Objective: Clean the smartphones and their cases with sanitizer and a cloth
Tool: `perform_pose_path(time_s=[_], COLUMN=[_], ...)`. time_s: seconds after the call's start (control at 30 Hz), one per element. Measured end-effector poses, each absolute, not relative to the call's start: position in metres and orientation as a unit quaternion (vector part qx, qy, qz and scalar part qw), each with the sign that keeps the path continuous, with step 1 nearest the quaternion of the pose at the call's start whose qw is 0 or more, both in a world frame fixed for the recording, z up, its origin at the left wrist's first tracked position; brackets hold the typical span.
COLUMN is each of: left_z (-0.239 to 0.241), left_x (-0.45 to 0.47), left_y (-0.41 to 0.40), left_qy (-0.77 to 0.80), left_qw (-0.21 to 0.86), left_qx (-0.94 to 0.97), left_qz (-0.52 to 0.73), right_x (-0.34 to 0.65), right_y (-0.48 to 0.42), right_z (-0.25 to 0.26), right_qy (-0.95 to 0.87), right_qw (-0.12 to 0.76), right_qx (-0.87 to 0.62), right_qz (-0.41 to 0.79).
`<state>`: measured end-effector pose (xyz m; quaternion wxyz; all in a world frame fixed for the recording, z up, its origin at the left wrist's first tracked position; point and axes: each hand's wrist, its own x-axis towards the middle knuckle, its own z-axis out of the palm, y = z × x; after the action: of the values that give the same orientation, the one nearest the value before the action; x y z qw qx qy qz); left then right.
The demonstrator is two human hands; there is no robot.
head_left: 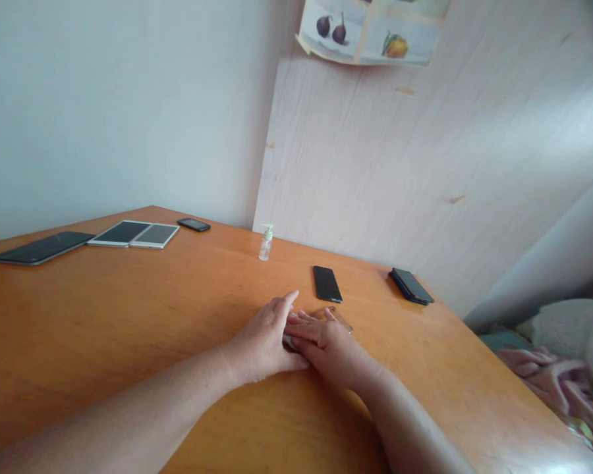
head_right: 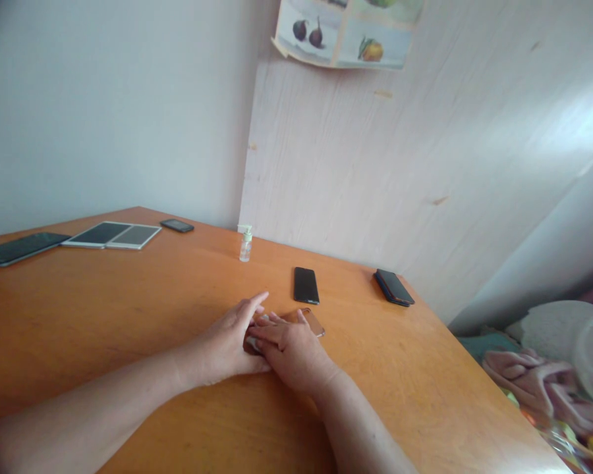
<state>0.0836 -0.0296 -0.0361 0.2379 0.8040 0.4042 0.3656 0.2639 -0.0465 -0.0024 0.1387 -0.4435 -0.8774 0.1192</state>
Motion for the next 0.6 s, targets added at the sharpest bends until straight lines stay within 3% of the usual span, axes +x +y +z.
perform_pose_path(time_s=[0.23,0.47,0.6], left_z=[-0.033,-0.038,-0.035], left_x=[0.083,0.083,0.082], left_y=[-0.032,-0.028,-0.030], left_qy=[0.428,0.406,0.418], left_qw=[0.231,0.219,0.215], left_qx=[0.805,0.813,0.816], left_qz=[0.340,0.354,0.335], right_x=[0.285,0.260,0.282], right_y=[-0.037,-0.052,-0.040], right_z=[-0.002,0.002,0.000], right_qy=[-0.784,-0.859,-0.801], right_qw=[0.109,0.138,0.112], right_qx=[-0.609,-0.482,-0.586], right_qz=[0.048,0.103,0.050])
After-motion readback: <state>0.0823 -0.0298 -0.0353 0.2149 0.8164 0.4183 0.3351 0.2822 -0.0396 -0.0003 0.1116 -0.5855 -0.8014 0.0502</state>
